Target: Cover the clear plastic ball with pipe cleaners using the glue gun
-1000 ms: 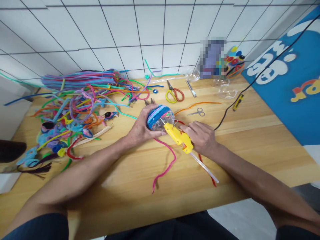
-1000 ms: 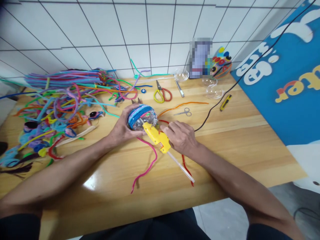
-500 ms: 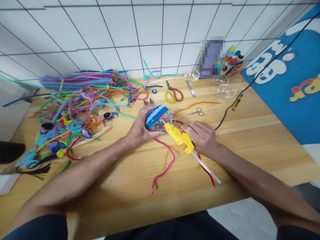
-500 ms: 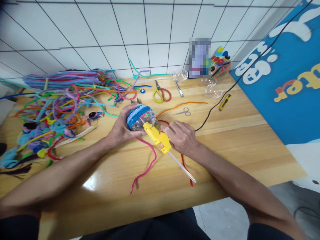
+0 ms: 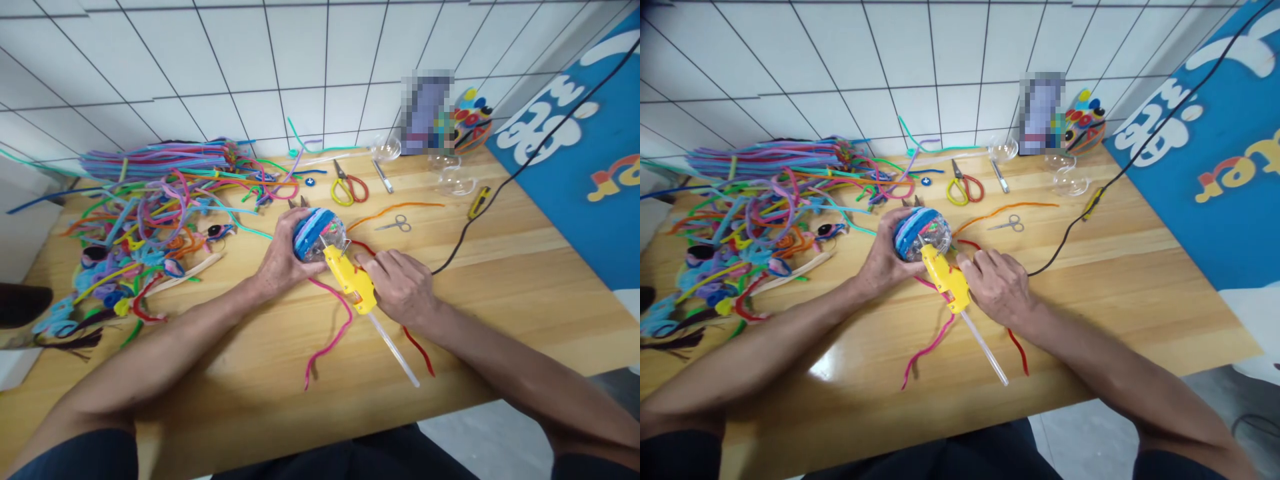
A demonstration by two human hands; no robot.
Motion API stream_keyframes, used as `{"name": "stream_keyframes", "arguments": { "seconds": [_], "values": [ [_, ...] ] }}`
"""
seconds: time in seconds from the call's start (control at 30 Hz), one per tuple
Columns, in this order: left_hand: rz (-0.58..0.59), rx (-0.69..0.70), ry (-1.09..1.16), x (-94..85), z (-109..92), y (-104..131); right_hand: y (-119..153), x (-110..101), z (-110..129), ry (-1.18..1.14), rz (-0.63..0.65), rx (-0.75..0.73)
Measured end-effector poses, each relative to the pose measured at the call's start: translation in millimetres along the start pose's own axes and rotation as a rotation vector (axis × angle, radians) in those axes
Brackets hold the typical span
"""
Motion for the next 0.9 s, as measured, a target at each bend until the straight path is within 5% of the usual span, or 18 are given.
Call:
{"name": "stream_keyframes", "arguments": {
  "seconds": [0.9],
  "values": [
    [-0.011,0.013,-0.033,1.4,-1.9,2.0,2.5,0.6,-0.2,-0.063,-0.003,0.026]
  ]
}}
Point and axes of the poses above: each hand's wrist, its own y-axis away from the middle knuckle, its own x-axis out of the palm, z = x × y, the point moved 2 cm from there along -y, towards the middle knuckle, and after that the axes turned 3 degrees about -z, right-handed, at the moved point
